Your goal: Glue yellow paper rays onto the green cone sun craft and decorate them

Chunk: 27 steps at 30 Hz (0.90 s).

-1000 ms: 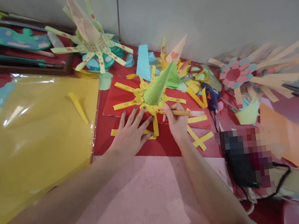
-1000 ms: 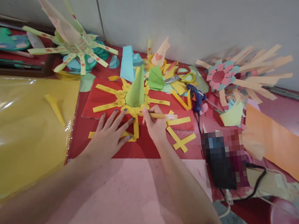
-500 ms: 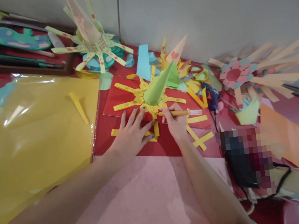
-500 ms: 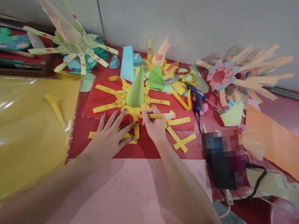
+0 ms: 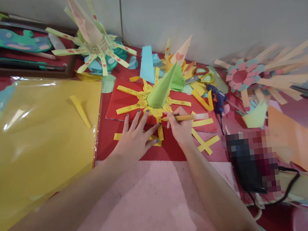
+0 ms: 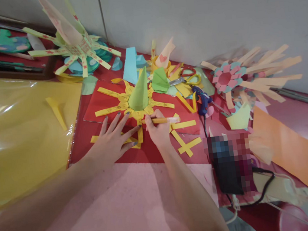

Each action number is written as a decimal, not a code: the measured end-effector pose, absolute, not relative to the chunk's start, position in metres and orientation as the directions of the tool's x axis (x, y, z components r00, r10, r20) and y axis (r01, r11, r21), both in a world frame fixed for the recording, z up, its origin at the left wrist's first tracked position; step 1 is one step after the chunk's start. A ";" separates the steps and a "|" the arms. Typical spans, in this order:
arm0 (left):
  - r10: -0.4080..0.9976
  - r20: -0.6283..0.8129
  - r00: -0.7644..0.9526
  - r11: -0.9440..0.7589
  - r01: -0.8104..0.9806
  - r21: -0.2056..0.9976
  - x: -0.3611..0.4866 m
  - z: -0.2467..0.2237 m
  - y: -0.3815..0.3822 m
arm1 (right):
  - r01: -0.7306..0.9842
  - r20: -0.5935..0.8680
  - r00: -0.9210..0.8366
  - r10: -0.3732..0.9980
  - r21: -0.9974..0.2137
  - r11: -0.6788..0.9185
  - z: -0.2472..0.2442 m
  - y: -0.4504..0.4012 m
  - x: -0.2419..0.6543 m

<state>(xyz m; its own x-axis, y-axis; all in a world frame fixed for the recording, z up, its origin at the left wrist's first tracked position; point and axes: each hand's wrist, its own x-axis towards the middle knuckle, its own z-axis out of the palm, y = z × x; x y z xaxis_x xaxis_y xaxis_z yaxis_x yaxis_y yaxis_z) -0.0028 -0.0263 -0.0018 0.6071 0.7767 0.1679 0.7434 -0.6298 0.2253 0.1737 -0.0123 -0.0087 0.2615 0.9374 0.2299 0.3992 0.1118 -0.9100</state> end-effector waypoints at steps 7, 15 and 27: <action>0.777 0.152 0.611 -0.630 0.753 0.192 -0.002 -0.001 -0.023 | 0.582 0.366 0.199 0.909 -0.791 0.191 -0.003 -0.018 0.168; 0.773 0.162 0.613 -0.634 0.749 0.193 -0.001 0.001 -0.025 | 0.614 0.309 -0.071 0.948 -0.735 0.286 -0.014 -0.009 0.165; 0.757 0.125 0.642 -0.654 0.740 0.161 0.000 -0.002 -0.028 | 0.404 0.287 0.359 0.888 -0.905 0.130 0.005 -0.016 0.163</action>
